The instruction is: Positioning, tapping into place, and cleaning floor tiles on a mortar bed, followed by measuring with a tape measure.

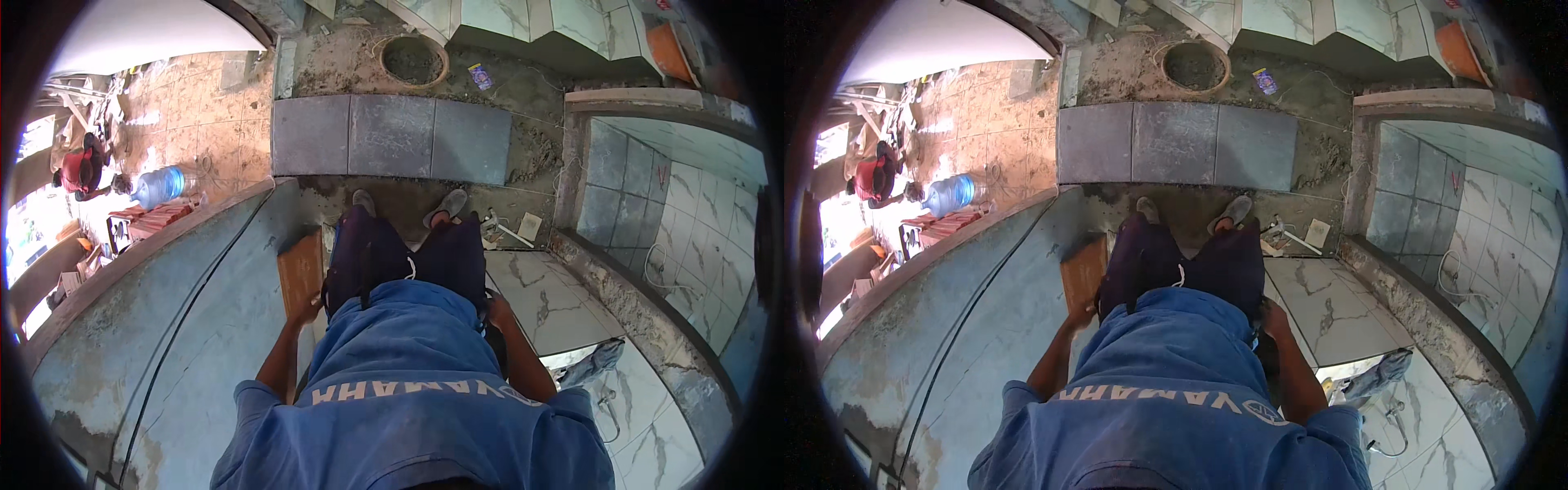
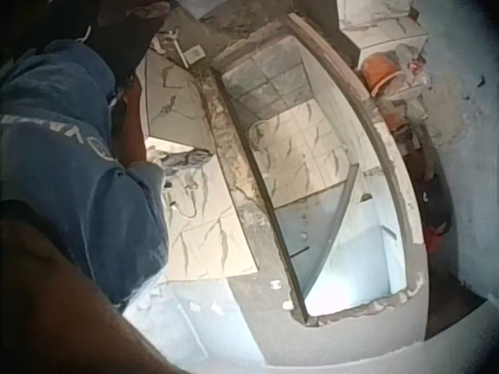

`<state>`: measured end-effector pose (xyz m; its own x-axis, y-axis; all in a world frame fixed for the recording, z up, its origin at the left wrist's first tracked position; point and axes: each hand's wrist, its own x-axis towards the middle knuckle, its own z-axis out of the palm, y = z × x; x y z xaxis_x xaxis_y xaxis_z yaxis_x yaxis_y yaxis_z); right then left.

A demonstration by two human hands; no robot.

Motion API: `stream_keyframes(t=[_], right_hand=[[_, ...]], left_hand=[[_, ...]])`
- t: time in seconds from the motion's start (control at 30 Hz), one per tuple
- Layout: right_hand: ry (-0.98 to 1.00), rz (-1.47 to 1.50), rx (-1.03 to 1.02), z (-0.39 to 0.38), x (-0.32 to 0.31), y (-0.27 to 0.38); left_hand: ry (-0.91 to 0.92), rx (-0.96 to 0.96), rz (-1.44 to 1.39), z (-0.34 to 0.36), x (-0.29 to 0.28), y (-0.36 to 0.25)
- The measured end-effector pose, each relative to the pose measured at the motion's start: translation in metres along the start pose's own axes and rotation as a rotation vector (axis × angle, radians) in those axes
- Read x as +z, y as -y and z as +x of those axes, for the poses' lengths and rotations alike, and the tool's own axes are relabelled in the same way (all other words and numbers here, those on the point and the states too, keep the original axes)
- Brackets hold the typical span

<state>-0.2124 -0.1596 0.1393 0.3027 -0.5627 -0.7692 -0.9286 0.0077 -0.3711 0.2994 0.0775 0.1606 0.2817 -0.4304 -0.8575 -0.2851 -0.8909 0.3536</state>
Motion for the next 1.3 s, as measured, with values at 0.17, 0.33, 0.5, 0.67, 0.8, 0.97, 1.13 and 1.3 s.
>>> stream_keyframes(t=[0.17, 0.33, 0.5, 0.67, 0.8, 0.97, 1.13, 1.3], right_hand=[[0.257, -0.165, 0.011, 0.025, -0.038, 0.026], [-0.087, -0.134, 0.078, 0.086, -0.08, 0.059], [-0.298, -0.132, -0.098, 0.24, -0.07, 0.086], [-0.334, -0.375, -0.283, 0.468, 0.013, 0.06], [-0.534, -0.421, -0.449, 0.634, 0.066, 0.093], [-0.915, -0.462, -0.655, 0.729, 0.112, 0.132], [-0.704, -0.419, -0.581, 0.735, 0.183, 0.066], [-0.605, -0.507, -0.54, 0.714, 0.21, 0.047]], left_hand=[[0.173, -0.154, -0.18, 0.033, 0.034, 0.049], [-0.201, 0.031, 0.188, 0.085, 0.044, 0.008], [-0.227, 0.1, 0.203, 0.195, 0.025, -0.072], [-0.311, 0.198, 0.266, 0.417, 0.073, -0.064], [-0.583, 0.27, 0.627, 0.619, 0.085, -0.053], [-0.783, 0.34, 0.54, 0.736, 0.091, -0.011], [-0.924, 0.488, 0.536, 0.76, 0.131, -0.002], [-0.963, 0.52, 0.551, 0.761, 0.132, 0.005]])
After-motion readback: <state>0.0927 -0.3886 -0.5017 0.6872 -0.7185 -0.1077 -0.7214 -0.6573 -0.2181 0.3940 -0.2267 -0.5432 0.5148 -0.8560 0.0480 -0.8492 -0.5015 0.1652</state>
